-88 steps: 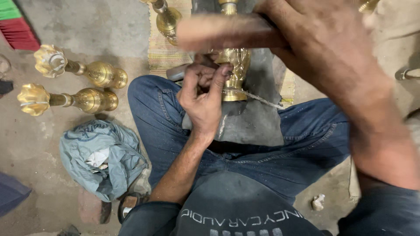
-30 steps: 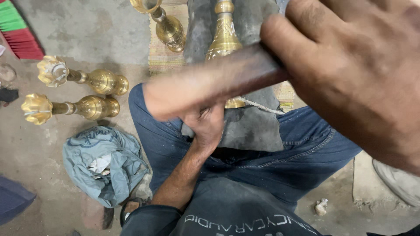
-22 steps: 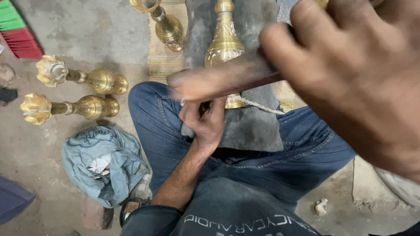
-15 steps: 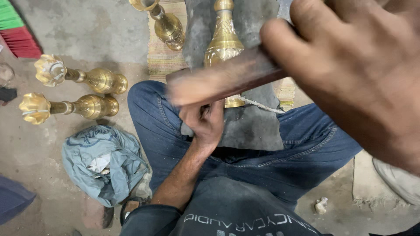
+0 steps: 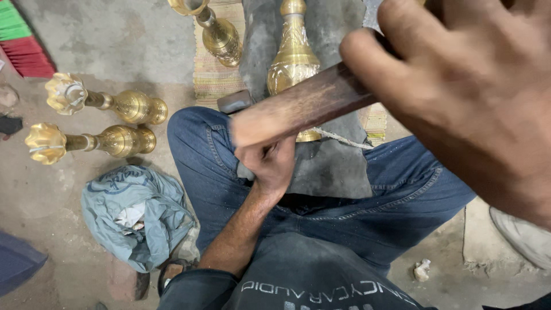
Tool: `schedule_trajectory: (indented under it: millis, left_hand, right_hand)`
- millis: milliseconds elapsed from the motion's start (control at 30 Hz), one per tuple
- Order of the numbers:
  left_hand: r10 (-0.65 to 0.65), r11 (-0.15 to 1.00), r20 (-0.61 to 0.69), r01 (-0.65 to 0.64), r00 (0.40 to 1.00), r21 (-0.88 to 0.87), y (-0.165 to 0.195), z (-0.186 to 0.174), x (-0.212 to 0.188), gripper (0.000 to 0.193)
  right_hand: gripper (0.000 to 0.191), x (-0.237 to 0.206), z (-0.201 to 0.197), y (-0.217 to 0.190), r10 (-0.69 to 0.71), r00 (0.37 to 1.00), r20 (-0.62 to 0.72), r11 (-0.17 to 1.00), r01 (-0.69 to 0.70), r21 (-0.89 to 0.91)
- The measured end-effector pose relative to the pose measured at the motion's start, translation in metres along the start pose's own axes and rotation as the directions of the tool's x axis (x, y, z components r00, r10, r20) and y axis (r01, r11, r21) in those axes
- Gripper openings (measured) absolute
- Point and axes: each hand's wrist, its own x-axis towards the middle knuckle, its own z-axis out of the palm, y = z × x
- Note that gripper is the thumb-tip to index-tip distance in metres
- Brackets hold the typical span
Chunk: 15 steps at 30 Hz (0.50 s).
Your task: The person sits cross-legged on the floor with a brass vase held against a cloth pad on their lap and engraves a decorative floral pattern into it. They hold a chisel against the brass surface and strike it with a wooden mallet, repositioning the chisel repeatedly to work the pattern across the vase body.
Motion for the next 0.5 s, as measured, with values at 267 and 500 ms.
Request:
schedule_trajectory:
  millis: [267, 500]
  left_hand:
    - [-0.071, 0.997, 0.057, 0.069, 0.996, 0.043, -0.010, -0.004, -0.010, 0.022]
    - [-0.073, 0.995, 0.061, 0.069, 0.995, 0.069, -0.015, -0.004, -0.014, 0.023]
  right_hand:
    - [0.019, -0.011, 0.011, -0.002, -0.006, 0.999, -0.039, 0.994, 0.010, 0.108]
    - [0.017, -0.019, 0.018, -0.005, 0.032, 0.998, -0.049, 0.995, -0.027, 0.096]
